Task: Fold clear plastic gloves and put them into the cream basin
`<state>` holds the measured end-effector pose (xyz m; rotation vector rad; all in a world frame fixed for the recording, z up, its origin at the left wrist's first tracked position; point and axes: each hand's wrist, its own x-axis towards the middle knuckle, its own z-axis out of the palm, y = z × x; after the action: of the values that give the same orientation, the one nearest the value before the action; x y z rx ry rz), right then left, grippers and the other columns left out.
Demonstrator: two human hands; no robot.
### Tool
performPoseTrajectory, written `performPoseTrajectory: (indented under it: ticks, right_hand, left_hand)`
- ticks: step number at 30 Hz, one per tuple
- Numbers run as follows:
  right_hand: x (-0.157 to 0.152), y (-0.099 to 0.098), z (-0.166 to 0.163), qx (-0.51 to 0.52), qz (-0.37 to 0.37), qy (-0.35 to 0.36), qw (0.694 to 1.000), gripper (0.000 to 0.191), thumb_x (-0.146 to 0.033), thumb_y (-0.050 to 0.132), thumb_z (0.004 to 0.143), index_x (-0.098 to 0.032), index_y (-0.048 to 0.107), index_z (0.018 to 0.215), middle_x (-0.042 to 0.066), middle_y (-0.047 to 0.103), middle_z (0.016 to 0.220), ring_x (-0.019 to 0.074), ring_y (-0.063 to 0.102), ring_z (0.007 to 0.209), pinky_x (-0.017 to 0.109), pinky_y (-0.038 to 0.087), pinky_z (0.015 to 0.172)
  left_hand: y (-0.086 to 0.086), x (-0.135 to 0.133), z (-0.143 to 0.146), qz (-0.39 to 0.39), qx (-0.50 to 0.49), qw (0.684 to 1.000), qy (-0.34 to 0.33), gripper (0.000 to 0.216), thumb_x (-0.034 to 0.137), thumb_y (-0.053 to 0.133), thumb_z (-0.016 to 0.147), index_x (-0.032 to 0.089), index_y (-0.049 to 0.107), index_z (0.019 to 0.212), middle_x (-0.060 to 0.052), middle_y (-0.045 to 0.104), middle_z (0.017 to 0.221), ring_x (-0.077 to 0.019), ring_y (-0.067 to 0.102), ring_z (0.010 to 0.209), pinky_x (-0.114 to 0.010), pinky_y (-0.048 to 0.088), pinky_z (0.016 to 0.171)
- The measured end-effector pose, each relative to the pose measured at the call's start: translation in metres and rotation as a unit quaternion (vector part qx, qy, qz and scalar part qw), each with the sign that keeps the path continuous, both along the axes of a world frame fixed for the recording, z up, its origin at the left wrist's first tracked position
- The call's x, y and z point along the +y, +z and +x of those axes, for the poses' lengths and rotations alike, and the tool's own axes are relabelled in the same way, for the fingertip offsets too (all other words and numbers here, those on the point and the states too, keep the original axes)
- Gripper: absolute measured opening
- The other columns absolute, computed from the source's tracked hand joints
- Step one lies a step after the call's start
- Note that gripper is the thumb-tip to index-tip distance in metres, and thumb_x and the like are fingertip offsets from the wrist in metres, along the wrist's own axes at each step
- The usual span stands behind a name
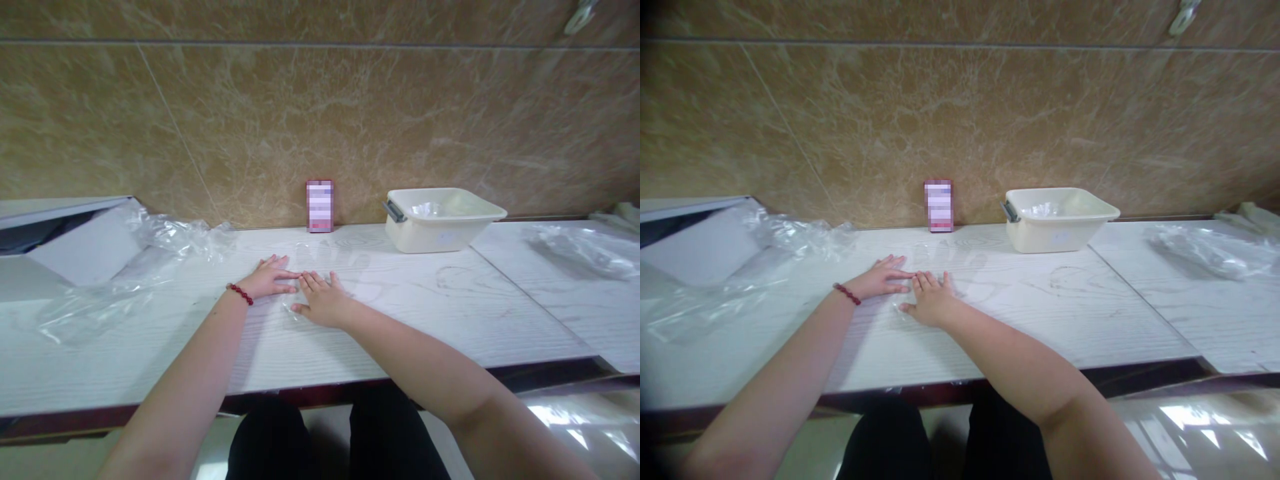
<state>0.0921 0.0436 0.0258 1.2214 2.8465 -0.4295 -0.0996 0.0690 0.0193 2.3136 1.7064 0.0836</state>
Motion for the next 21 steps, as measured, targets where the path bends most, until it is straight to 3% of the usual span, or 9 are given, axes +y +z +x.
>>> performPoseTrajectory:
  ticks: [10, 21]
  right_hand:
    - [0.003, -0.006, -0.001, -0.018, -0.020, -0.100, 0.995, 0.070, -0.059, 0.009, 0.077, -0.016, 0.010, 0.132, 0.006, 0.001, 0.138, 0.0258, 0.000, 0.125, 0.060, -0.001, 0.091]
    - [0.014, -0.004, 0.005, -0.083, -0.050, -0.138, 0.986, 0.068, -0.063, 0.012, 0.073, -0.029, 0.001, 0.131, -0.003, -0.006, 0.138, 0.0297, -0.009, 0.124, 0.062, -0.010, 0.087]
  left_hand:
    - [0.000, 0.000, -0.004, -0.024, 0.022, 0.999, -0.011, 0.063, 0.064, 0.048, 0.058, 0.039, 0.042, 0.115, -0.002, 0.013, 0.138, -0.0337, 0.005, 0.124, -0.051, 0.004, 0.095]
    - [0.006, -0.002, -0.005, -0.050, 0.055, 0.997, -0.036, 0.075, 0.068, 0.046, 0.055, 0.038, 0.032, 0.122, -0.002, 0.003, 0.139, -0.0332, -0.001, 0.124, -0.050, 0.002, 0.096]
